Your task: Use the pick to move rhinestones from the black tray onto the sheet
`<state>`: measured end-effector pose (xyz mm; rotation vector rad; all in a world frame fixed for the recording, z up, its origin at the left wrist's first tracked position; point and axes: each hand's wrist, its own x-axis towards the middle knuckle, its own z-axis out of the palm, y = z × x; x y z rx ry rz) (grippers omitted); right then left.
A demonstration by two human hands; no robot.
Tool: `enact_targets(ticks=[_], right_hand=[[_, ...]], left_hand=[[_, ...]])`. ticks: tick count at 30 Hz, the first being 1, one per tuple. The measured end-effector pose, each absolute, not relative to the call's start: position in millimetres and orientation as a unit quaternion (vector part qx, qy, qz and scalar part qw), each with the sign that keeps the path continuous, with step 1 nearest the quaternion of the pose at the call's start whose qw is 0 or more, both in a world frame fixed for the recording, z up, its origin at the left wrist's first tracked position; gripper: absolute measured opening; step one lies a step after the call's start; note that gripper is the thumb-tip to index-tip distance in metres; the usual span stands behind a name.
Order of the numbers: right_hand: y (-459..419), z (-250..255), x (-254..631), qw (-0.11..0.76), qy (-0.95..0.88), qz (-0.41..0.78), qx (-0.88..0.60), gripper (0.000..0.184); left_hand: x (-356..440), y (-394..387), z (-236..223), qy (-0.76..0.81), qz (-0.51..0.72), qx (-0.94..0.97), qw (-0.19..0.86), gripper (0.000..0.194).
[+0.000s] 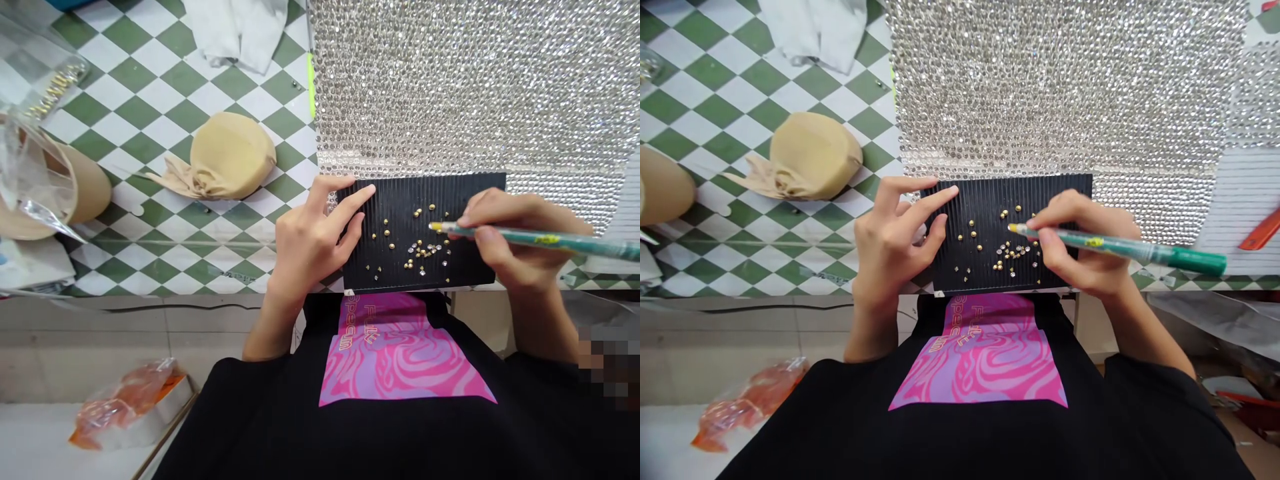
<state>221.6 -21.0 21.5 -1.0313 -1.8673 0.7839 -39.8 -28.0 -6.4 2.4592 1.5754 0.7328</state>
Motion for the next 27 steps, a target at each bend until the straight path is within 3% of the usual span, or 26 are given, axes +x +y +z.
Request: enact_targets(ticks=[4,11,27], right_hand=[[19,32,200,0.397,-0.756,0.300,-0.424,0.004],[79,24,154,0.351,-0.789,0.360,-0.353,0.014],[80,23,147,0.253,-0.820,0.330,-0.393,0.016]], left_hand=[[-40,-28,-6,0.522,0.242,0.815,0.067,0.032],[-38,-28,-5,0.526,0.242,0.812,0.070,0.031],[-38,-30,-4,0.536,0.234,0.807,0.084,0.035]])
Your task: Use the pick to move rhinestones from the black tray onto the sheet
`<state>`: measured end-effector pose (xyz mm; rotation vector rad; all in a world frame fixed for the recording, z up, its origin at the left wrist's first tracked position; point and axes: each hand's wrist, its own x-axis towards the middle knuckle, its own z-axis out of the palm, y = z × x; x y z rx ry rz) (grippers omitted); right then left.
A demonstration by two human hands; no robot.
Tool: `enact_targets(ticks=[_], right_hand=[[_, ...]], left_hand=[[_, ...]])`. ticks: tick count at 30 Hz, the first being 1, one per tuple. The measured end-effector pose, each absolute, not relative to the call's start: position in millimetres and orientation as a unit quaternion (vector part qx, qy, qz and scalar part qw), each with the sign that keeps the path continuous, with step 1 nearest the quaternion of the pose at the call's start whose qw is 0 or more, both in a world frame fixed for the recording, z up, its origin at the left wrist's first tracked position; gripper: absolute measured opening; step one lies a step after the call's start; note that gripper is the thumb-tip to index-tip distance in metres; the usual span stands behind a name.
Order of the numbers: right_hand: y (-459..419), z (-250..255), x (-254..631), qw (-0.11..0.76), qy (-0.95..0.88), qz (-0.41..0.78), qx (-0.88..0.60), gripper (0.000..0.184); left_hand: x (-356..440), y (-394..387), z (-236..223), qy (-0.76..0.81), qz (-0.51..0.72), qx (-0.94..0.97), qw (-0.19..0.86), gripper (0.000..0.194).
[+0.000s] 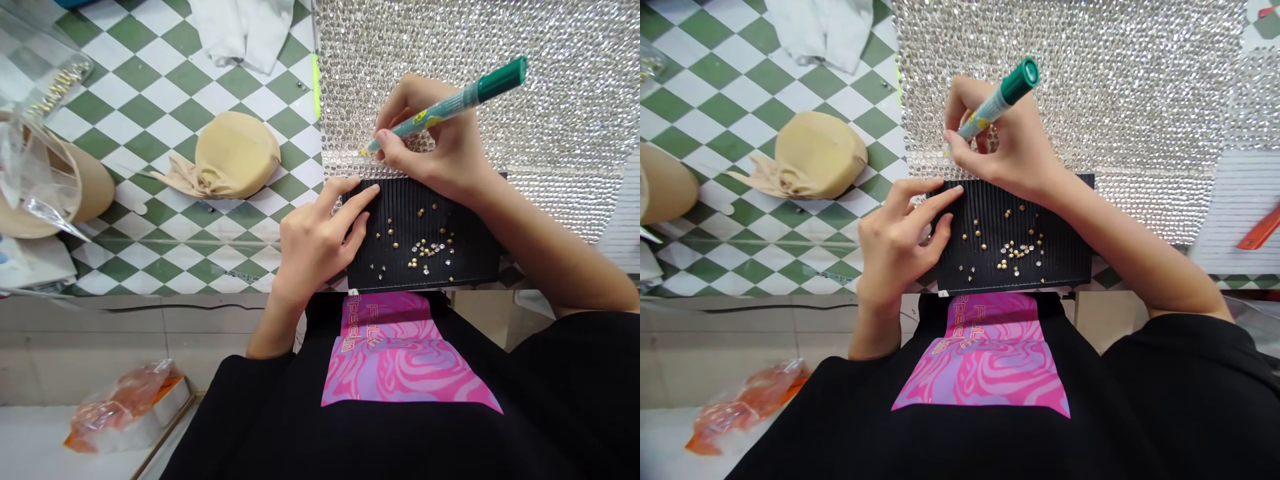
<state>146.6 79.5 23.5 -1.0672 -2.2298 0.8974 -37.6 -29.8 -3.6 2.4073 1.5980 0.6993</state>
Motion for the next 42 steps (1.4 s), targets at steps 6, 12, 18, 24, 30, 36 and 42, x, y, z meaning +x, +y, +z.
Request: enact_targets(ticks=[6,12,18,24,30,36,42], right_hand=[[77,30,152,0.306,-0.807,0.342,-0.370,0.020],[33,60,186,0.351,-0.777,0.260,-0.453,0.017],[-26,41,221,0.392,-0.707,0.194,-0.556,0.009],[-47,10,237,0.415,-0.698,0.181,-0.555,0.009],[-41,12,235,0.376,-0.721,0.194,-0.549,0.018],[-41,10,236,0.404,-0.705,0.178,-0.555,0.011],[-39,8,235,0.415,-0.701,0.180,-0.552,0.008]], left_hand=[[-38,-30,-4,0.542,0.224,0.804,0.095,0.035],[-37,-31,-3,0.540,0.231,0.804,0.088,0.034],[-38,-31,-2,0.540,0.227,0.805,0.092,0.034],[-37,-30,-3,0.541,0.225,0.806,0.086,0.033],[-38,-30,-4,0.547,0.220,0.801,0.102,0.035],[-39,-30,-4,0.542,0.223,0.805,0.092,0.034],[-38,-30,-4,0.541,0.226,0.807,0.079,0.034]])
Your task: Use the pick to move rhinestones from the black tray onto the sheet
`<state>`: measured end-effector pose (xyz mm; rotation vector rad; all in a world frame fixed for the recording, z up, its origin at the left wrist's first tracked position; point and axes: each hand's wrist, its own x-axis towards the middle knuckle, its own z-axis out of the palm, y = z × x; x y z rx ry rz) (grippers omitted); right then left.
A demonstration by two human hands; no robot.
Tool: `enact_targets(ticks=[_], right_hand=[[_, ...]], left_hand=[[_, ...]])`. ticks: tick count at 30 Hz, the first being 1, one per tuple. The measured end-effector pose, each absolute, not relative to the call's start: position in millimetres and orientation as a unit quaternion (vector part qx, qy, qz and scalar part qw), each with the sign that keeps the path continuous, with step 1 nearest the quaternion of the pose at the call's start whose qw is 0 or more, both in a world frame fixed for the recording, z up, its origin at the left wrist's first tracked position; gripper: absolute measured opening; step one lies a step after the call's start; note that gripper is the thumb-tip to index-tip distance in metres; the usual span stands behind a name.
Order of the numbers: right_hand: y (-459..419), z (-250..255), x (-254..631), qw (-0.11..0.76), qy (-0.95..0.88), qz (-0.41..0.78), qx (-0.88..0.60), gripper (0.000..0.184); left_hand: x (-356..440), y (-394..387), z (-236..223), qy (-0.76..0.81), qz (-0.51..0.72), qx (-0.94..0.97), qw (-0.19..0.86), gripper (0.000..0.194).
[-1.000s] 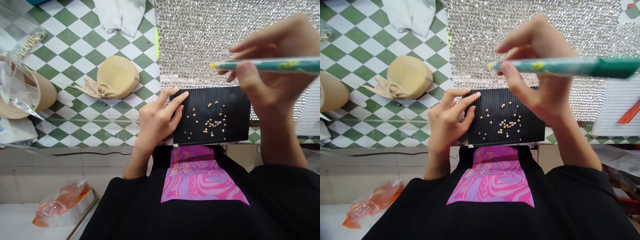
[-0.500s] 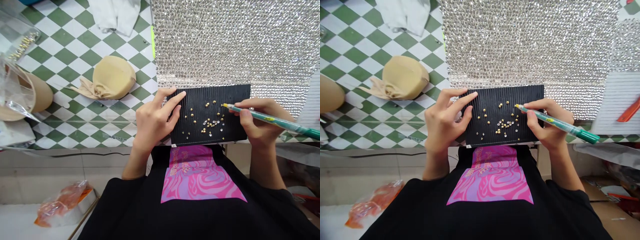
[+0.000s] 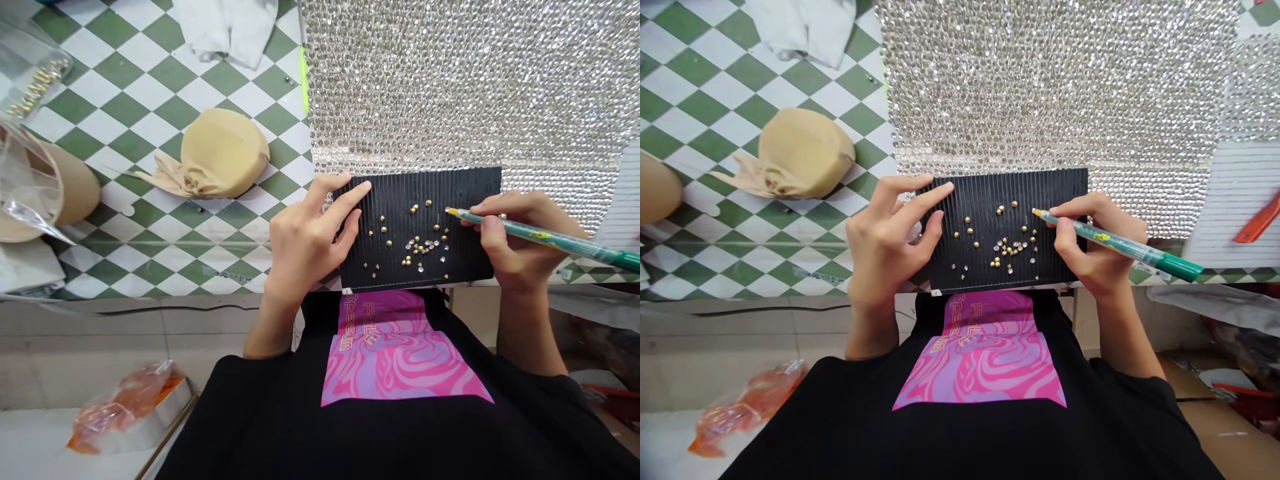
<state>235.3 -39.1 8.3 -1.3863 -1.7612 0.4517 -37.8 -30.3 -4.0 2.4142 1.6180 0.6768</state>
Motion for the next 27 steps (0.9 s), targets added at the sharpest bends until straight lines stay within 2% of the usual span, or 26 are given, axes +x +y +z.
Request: enact_targets(ticks=[10,16,21,24,27], right_hand=[[-36,15,231,0.432,-0.677,0.170,-0.570,0.010],[9,36,214,0.385,-0.767,0.136,-0.494,0.008],[62,36,180,0.351,-0.821,0.261,-0.367,0.016],[82,34,162,0.291,-0.834,0.312,-0.349,0.022],[90,29,151,0.276,-0.838,0.334,-0.332,0.021]], left_hand=[[-38,-30,-3,0.542,0.214,0.810,0.071,0.035],[-38,-30,-3,0.536,0.224,0.811,0.064,0.034],[-37,-31,-4,0.545,0.220,0.805,0.084,0.034],[-37,-31,-4,0.544,0.222,0.804,0.089,0.034],[-37,-30,-3,0.542,0.225,0.805,0.090,0.035]])
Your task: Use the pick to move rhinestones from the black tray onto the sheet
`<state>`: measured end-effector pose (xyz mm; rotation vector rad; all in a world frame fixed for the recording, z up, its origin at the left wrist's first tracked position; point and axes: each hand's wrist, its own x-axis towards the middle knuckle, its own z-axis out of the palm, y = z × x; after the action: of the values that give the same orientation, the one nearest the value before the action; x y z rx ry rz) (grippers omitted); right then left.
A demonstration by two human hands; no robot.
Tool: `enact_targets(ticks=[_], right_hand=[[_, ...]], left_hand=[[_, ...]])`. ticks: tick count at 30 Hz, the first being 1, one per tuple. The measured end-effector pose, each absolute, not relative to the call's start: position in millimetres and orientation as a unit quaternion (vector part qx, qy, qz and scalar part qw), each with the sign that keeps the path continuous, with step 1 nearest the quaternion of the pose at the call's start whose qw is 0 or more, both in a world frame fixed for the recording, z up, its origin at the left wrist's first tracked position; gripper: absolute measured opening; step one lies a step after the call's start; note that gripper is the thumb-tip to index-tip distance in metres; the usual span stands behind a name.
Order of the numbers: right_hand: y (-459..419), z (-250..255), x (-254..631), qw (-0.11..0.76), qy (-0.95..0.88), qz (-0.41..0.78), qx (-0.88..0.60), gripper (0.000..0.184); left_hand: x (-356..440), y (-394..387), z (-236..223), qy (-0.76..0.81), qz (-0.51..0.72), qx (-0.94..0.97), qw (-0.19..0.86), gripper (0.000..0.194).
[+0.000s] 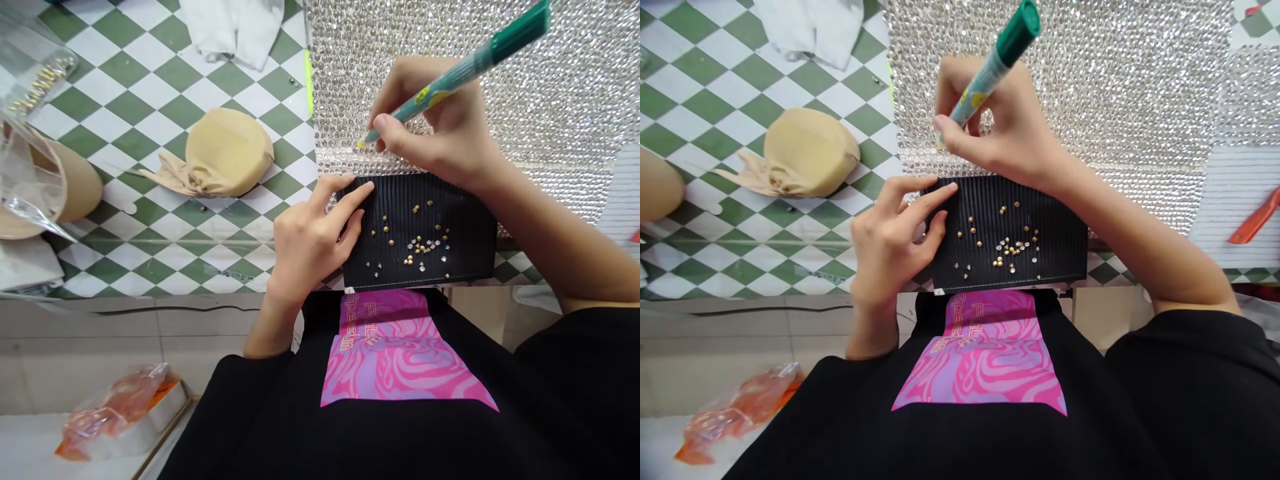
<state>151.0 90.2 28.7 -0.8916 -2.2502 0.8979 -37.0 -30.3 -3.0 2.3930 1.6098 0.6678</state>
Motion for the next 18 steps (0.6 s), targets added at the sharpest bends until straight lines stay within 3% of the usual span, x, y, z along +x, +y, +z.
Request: enact_targets(ticks=[4,13,18], right_hand=[[91.3,22.9,145.6,0.294,-0.829,0.349,-0.324,0.014],[89.5,26.5,142.3,0.231,-0.833,0.345,-0.366,0.019],[86.1,30.5,148.0,0.268,-0.832,0.342,-0.345,0.016]], left_hand=[[-36.8,-30.4,-2.2,0.540,0.226,0.806,0.087,0.034],[-37.7,-30.9,-3.3,0.540,0.225,0.808,0.073,0.034],[-38.1,-30.7,-3.0,0.537,0.232,0.807,0.076,0.034]])
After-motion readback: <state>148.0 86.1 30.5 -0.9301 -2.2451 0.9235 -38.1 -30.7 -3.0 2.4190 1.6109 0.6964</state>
